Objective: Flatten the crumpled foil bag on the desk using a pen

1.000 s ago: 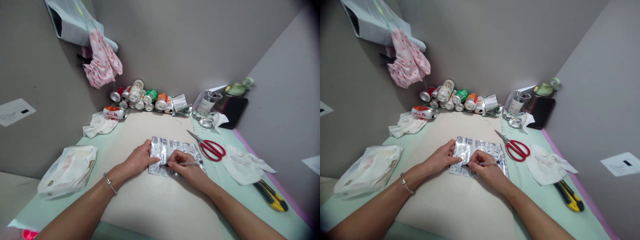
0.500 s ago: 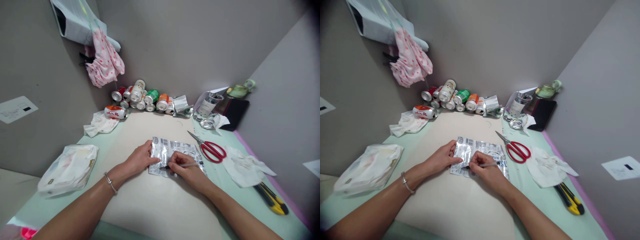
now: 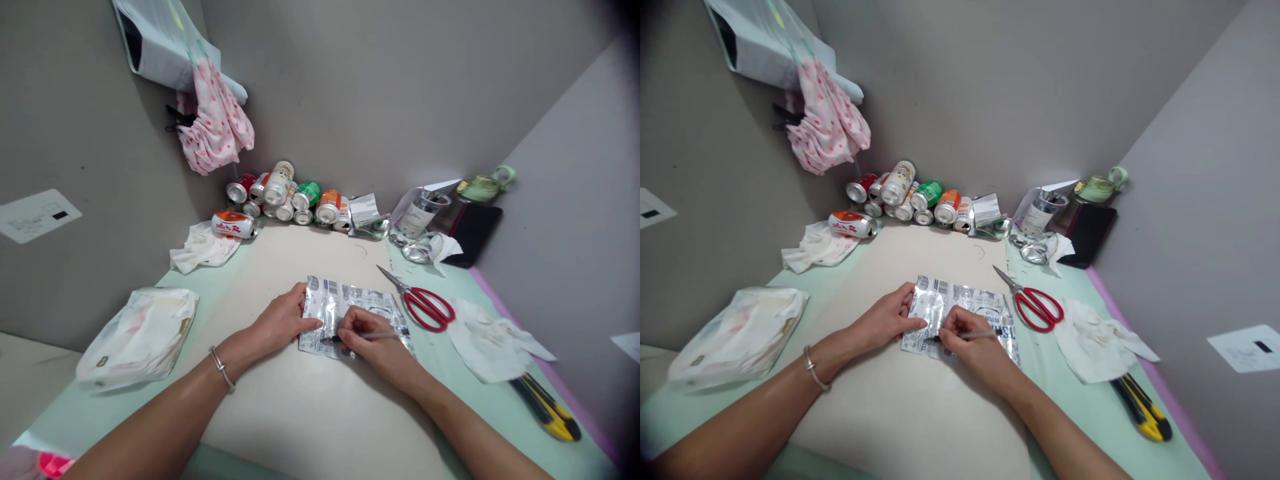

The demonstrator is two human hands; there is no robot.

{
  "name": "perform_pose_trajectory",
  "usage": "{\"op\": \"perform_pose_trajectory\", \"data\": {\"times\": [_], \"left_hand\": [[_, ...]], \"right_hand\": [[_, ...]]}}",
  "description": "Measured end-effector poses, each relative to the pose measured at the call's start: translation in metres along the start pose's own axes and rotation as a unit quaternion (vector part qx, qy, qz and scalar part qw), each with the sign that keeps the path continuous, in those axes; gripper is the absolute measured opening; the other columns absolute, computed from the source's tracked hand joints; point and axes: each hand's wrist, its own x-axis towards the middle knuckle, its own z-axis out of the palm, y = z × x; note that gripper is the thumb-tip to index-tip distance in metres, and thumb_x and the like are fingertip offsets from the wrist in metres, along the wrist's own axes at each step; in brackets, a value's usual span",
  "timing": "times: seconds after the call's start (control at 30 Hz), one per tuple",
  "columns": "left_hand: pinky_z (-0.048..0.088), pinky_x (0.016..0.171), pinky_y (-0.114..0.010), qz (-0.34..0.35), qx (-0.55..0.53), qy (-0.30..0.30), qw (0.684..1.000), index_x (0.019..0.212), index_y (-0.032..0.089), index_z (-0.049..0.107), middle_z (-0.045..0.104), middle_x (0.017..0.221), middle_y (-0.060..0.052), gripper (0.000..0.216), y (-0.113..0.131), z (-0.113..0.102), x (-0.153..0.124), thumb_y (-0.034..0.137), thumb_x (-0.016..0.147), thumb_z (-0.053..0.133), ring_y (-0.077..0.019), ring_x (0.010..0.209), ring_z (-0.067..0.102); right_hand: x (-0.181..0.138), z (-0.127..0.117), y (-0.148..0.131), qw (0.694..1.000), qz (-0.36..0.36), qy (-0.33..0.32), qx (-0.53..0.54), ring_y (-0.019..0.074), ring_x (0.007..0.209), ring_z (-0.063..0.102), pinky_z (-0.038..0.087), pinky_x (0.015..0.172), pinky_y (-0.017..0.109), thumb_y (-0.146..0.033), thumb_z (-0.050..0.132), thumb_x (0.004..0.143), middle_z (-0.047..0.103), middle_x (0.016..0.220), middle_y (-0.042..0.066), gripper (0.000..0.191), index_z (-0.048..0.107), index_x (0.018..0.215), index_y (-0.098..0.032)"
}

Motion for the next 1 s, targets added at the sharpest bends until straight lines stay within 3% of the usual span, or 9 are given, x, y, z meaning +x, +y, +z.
{"op": "perform_pose_trajectory", "data": {"times": [1.0], "left_hand": [[0.045,0.064,-0.028,0.001,0.029,0.008,1.0,0.107,0.023,0.057,0.067,0.087,0.0,0.039,0.0034,0.0001,-0.0014,0.028,0.076,0.081,-0.0202,0.077,0.062]], "right_hand": [[0.0003,-0.0001,0.0035,1.0,0.007,-0.003,-0.019,0.0152,0.064,0.052,0.039,0.062,0.029,-0.031,0.066,0.089,0.061,0.066,-0.003,0.024,0.052,0.071,-0.023]]}}
